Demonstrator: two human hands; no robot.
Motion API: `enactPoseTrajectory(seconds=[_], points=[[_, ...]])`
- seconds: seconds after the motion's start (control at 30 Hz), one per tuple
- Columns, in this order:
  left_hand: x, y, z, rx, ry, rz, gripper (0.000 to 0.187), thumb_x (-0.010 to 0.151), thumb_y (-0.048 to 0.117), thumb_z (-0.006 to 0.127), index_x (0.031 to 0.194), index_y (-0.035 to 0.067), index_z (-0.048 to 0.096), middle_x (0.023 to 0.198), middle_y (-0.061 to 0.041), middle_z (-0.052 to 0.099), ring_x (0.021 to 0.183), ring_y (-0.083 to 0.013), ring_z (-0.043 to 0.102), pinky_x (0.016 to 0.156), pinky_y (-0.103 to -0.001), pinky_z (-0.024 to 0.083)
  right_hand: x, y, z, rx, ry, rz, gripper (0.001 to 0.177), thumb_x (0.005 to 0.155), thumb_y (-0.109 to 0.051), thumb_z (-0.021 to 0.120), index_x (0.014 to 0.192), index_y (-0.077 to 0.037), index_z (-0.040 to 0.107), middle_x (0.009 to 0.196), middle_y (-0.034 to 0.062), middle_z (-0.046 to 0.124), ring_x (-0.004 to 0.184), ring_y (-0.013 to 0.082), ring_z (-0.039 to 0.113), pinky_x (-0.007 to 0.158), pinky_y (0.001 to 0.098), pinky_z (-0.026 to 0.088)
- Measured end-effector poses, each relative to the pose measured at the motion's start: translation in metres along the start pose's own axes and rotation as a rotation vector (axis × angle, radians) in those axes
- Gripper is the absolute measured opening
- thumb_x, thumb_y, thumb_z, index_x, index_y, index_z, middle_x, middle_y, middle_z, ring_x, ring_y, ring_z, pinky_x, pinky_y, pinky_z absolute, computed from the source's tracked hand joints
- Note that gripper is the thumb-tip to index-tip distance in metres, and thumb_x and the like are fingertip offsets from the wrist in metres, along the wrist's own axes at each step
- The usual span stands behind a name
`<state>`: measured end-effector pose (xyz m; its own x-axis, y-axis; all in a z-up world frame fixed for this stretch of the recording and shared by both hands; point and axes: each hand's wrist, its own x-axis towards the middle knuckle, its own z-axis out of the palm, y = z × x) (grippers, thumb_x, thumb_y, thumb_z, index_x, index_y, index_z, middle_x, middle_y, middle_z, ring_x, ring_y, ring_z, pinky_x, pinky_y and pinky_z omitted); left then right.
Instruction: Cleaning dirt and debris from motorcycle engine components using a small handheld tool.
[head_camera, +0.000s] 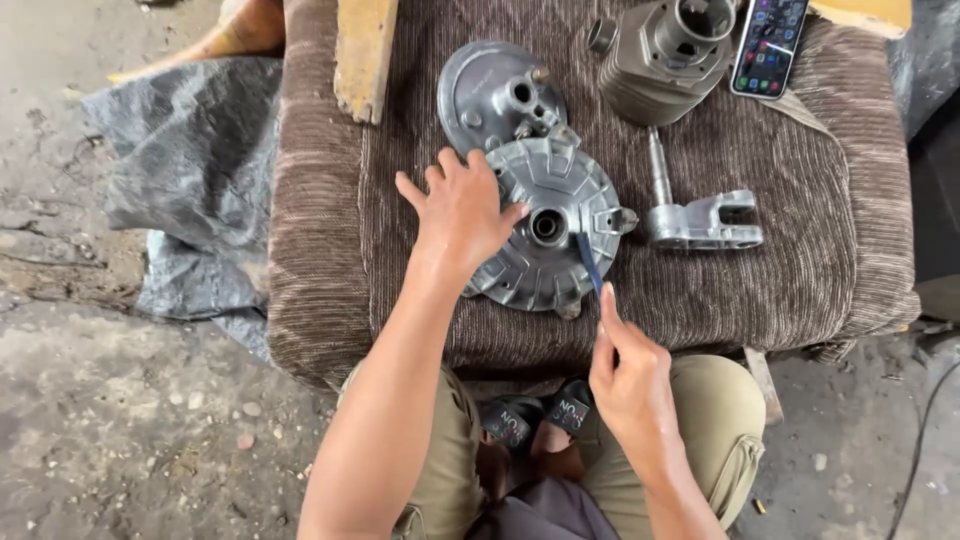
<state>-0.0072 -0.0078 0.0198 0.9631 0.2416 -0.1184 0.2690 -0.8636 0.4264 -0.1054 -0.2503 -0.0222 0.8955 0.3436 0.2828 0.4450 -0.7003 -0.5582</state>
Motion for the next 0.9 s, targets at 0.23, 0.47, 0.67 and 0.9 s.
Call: enactPoseTrajectory(seconds=[0.23, 0.47, 0.67, 0.9], points=[[0.002, -0.001, 0.007, -0.079, 0.077, 0.034, 0.059, 0.083, 0.036, 0.084, 0.118, -0.001, 0.053, 0.114, -0.023, 0.049, 0.12, -0.0574, 0.051, 0.104, -0.087, 0.009, 0.055, -0.013, 0.014, 0.14, 0.106, -0.041, 0.042, 0.102, 0.005, 0.05, 0.144, 0.005, 0.055, 0.066, 0.0195, 0.06, 0.054, 0.0176, 0.049, 0.057, 0.0354, 0.042], [0.001, -0.001, 0.007, -0.089, 0.092, 0.034, 0.059, 0.083, 0.034, 0.084, 0.119, -0.002, 0.053, 0.119, -0.027, 0.05, 0.121, -0.0568, 0.051, 0.104, -0.086, 0.01, 0.006, -0.014, 0.003, 0.078, 0.086, -0.003, 0.045, 0.098, 0.002, 0.053, 0.142, 0.0, 0.057, 0.069, 0.0272, 0.061, 0.061, 0.0329, 0.064, 0.054, 0.038, 0.043], [-0.001, 0.001, 0.008, -0.124, 0.074, 0.02, 0.06, 0.082, 0.033, 0.084, 0.12, -0.001, 0.053, 0.12, -0.027, 0.051, 0.125, -0.0562, 0.048, 0.104, -0.085, 0.006, -0.006, -0.048, -0.02, 0.034, 0.012, 0.123, 0.04, 0.099, 0.003, 0.052, 0.138, 0.003, 0.06, 0.125, 0.0301, 0.063, 0.112, 0.0401, 0.064, 0.081, 0.0361, 0.058], [-0.002, 0.004, 0.006, -0.163, 0.097, 0.007, 0.062, 0.083, 0.034, 0.083, 0.123, 0.0, 0.049, 0.121, -0.03, 0.053, 0.125, -0.0573, 0.048, 0.106, -0.083, 0.007, 0.05, -0.038, 0.001, 0.038, 0.046, 0.039, 0.036, 0.102, 0.007, 0.048, 0.137, 0.008, 0.059, 0.119, 0.036, 0.064, 0.041, 0.0087, 0.043, 0.046, 0.0259, 0.04]])
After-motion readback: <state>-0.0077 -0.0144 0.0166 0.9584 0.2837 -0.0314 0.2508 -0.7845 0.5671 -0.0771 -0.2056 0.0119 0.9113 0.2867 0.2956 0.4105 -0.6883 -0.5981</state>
